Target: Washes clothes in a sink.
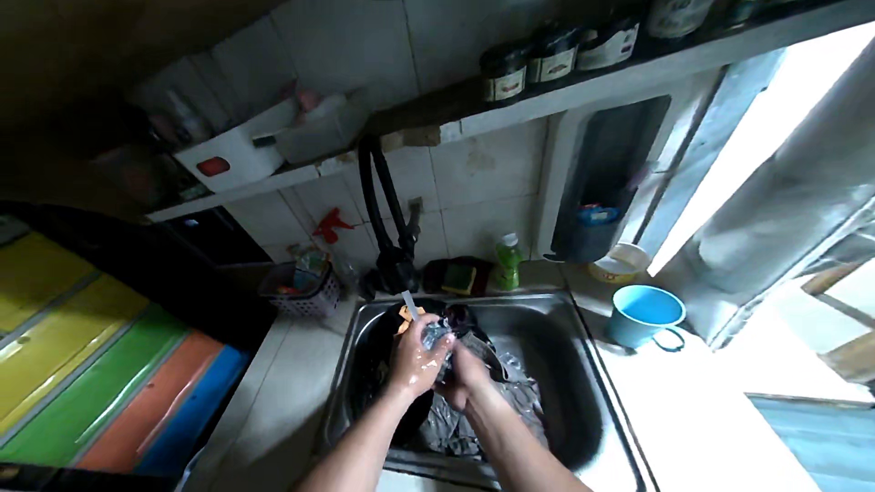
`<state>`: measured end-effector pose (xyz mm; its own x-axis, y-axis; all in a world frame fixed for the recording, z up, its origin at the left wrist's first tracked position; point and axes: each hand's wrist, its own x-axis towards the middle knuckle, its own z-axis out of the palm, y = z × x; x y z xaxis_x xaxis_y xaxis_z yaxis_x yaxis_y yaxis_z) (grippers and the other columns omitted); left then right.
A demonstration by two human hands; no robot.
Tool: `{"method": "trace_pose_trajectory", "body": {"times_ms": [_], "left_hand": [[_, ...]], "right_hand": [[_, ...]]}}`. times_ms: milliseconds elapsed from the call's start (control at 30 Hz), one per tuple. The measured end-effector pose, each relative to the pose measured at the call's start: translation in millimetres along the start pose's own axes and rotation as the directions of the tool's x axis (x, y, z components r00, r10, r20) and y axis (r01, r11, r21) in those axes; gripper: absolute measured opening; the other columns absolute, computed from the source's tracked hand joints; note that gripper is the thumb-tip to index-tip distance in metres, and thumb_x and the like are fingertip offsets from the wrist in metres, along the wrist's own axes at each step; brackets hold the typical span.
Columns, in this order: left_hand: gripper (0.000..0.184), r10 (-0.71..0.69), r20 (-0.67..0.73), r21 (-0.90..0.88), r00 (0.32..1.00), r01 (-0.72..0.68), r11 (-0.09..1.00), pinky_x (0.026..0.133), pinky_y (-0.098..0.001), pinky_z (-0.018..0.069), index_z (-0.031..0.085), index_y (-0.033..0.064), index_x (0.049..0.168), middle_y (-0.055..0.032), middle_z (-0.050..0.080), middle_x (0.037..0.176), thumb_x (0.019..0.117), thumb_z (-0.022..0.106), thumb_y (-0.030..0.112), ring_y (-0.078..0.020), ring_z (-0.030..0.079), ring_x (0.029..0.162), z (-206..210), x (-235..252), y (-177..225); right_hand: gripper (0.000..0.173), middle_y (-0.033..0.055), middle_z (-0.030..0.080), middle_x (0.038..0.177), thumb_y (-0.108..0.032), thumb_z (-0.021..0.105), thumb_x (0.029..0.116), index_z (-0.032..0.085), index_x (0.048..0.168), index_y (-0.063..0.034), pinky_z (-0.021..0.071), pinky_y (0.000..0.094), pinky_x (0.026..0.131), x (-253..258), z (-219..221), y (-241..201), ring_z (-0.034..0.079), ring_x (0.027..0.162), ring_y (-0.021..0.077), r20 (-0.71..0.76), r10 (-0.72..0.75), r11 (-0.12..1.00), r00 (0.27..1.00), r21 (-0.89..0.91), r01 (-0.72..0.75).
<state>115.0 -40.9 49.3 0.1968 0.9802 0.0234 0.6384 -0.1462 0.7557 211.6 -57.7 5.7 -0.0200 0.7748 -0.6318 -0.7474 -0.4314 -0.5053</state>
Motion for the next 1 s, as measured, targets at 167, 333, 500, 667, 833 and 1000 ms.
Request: {"method": "trace_pose_trajectory", "body": {"times_ms": [167, 333, 500, 667, 833, 1000], "left_hand": [[0.042, -0.142, -0.096, -0.087, 0.985, 0.133, 0.987, 0.102, -0.0515, 0.0508, 0.067, 0.0097, 0.125, -0.0121, 0.065, 0.125, 0.1019, 0.06, 0.045, -0.0254, 0.062, 0.118, -1, 3, -32], [0.026, -0.024, 0.02, 0.073, 1.0, 0.022, 0.997, 0.09, -0.0489, 0.0562, 0.071, 0.0067, 0.113, -0.0106, 0.072, 0.104, 0.1058, 0.057, 0.027, -0.0227, 0.069, 0.097, -18, -2, -30], [0.025, 0.217, 0.271, -0.015, 0.938, -0.221, 0.975, 0.094, -0.0431, 0.0573, 0.071, 0.0056, 0.108, -0.0088, 0.072, 0.106, 0.0981, 0.071, 0.028, -0.0181, 0.069, 0.1, -35, 1, -35], [0.049, 0.284, 0.434, 0.229, 0.855, -0.41, 0.883, 0.102, -0.0468, 0.0535, 0.071, 0.013, 0.124, -0.0083, 0.067, 0.121, 0.0942, 0.068, 0.052, -0.0217, 0.065, 0.115, -35, 3, -32], [0.058, 0.161, 0.388, 0.33, 0.908, -0.299, 0.895, 0.093, -0.0497, 0.0557, 0.069, 0.0081, 0.112, -0.0125, 0.069, 0.107, 0.0968, 0.057, 0.063, -0.0268, 0.068, 0.104, -31, -1, -57], [0.048, -0.007, 0.28, 0.237, 0.96, -0.062, 0.97, 0.085, -0.0505, 0.0547, 0.068, 0.0078, 0.099, -0.0116, 0.068, 0.09, 0.1042, 0.048, 0.051, -0.0268, 0.068, 0.091, -30, -11, -88]], "right_hand": [[0.036, 0.0132, 0.068, 0.082, -0.035, 0.053, 0.1073, 0.069, 0.098, -0.0034, 0.0562, 0.044, 0.067, 6, 9, 15, 0.066, 0.074, 0.0234, -0.017, -0.351, 0.894, 0.936, -0.304, 0.33], [0.063, 0.0189, 0.063, 0.127, -0.06, 0.048, 0.1025, 0.046, 0.145, -0.0136, 0.059, 0.0562, 0.084, 2, -19, 15, 0.067, 0.109, 0.0358, 0.287, -0.031, 0.951, 0.957, -0.288, 0.117], [0.076, 0.0163, 0.066, 0.116, -0.017, 0.085, 0.0782, 0.045, 0.142, -0.0087, 0.0629, 0.0436, 0.068, -1, -36, 21, 0.071, 0.091, 0.0288, 0.486, 0.06, 0.851, 0.872, -0.481, 0.21], [0.038, 0.0053, 0.071, 0.095, -0.01, 0.082, 0.0767, 0.067, 0.111, -0.0044, 0.059, 0.0351, 0.075, -6, -23, 17, 0.068, 0.083, 0.0135, 0.495, -0.069, 0.618, 0.866, -0.661, 0.426], [0.057, 0.0124, 0.072, 0.113, -0.026, 0.086, 0.0776, 0.065, 0.123, 0.0009, 0.0535, 0.0403, 0.102, -5, -9, 40, 0.068, 0.109, 0.018, 0.417, -0.19, 0.289, 0.889, -0.841, 0.457], [0.049, 0.012, 0.074, 0.108, -0.042, 0.077, 0.0818, 0.07, 0.115, -0.0073, 0.0542, 0.0554, 0.096, 12, 2, 70, 0.07, 0.105, 0.0273, 0.374, -0.156, 0.003, 0.914, -0.925, 0.379]]}}
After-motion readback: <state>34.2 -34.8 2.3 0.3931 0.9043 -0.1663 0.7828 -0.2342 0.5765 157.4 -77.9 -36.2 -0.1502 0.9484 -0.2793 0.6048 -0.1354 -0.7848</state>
